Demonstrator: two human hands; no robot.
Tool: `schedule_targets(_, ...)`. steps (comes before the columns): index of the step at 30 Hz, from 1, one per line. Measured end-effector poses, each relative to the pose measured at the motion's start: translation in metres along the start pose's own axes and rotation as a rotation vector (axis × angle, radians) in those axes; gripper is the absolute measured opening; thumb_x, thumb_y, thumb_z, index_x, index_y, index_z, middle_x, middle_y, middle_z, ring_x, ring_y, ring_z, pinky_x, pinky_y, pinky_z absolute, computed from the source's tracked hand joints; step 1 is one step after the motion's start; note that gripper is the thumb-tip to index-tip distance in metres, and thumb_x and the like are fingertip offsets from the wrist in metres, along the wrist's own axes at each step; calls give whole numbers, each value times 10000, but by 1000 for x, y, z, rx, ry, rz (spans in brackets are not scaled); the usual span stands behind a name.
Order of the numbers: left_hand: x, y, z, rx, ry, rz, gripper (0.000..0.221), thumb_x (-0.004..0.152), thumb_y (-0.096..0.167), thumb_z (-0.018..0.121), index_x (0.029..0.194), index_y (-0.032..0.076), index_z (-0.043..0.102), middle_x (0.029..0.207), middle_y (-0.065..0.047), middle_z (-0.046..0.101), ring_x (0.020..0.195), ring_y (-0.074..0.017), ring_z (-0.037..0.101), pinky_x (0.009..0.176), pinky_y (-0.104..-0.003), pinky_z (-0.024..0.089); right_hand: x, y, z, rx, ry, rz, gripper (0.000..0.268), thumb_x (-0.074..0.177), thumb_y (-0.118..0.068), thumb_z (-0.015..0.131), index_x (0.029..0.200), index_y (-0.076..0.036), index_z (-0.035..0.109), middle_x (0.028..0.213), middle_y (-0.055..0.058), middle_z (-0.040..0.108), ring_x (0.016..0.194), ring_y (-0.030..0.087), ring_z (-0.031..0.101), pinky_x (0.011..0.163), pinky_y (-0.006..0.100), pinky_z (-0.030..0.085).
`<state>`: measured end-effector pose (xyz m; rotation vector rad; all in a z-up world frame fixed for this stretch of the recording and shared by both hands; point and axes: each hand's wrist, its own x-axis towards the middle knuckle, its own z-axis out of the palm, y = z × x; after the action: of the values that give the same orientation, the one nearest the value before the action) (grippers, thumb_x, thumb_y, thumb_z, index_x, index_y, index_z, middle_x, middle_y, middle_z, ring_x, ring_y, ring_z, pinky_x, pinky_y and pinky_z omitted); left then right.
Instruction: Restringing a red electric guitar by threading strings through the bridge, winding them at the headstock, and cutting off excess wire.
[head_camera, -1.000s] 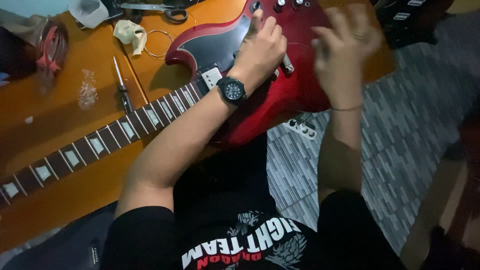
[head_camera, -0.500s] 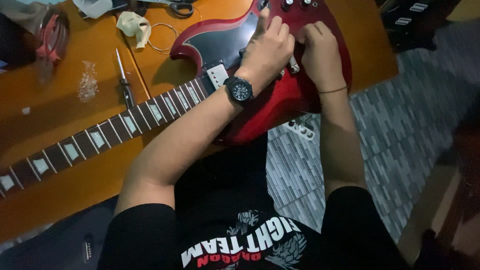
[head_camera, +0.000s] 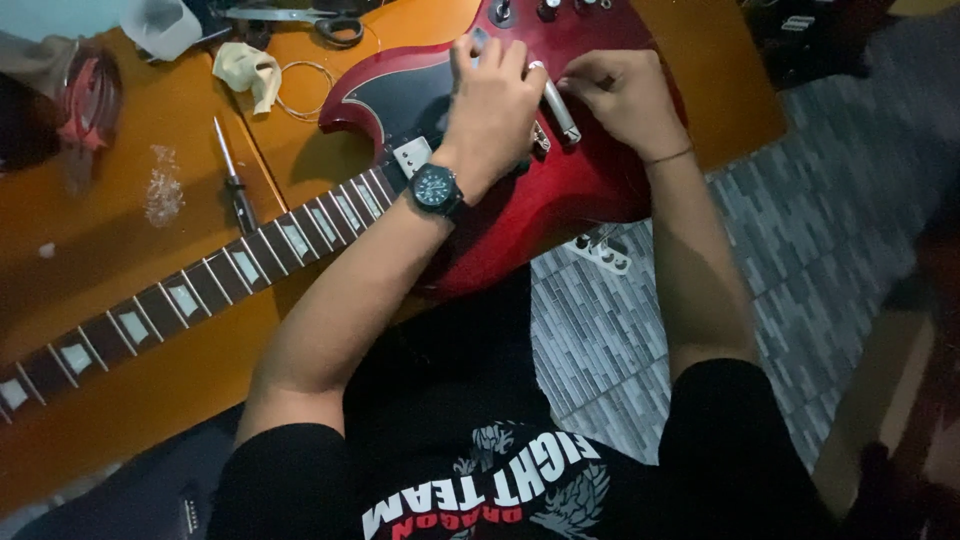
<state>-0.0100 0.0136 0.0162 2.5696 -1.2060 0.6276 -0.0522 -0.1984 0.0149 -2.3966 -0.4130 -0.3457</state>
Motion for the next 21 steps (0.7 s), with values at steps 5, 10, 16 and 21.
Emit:
schedule_targets(5,-5,-6,-3,-68,69,-3,195,837,122,715,1031,112,737,965,-123,646,911,-304,626,918,-529,405,-1,14,-1,73,50,168,72,966,-37,872,998,-38,808,947,69,784,809,108,665,725,255,526)
schedule_targets(10,-8,-5,-8,-71,60,-8,223,875,137,680,1096,137,698,985,-108,646,903,-289,633,908,-499,403,-12,25,-13,-45,67,158,67,988,-20,825,1048,-50,818,985,77,788,842,145,661,733,300,523)
schedule_targets(16,-15,-5,-14,-169,51,-44,319,874,85,642,1192,89,670,987,-131,639,928,-304,606,914,-493,427,-28,-5,-36,-74,258,389,71,1031,-150,760,1040,-97,808,934,34,740,806,142,645,683,314,528)
schedule_targets(21,-23,-9,-24,-200,41,-2,250,926,173,738,1146,71,679,1029,-123,656,956,-293,621,943,-485,458,-44,2,-52,-314,340,262,104,1087,-101,704,1090,-22,772,1007,119,760,875,220,711,733,340,578)
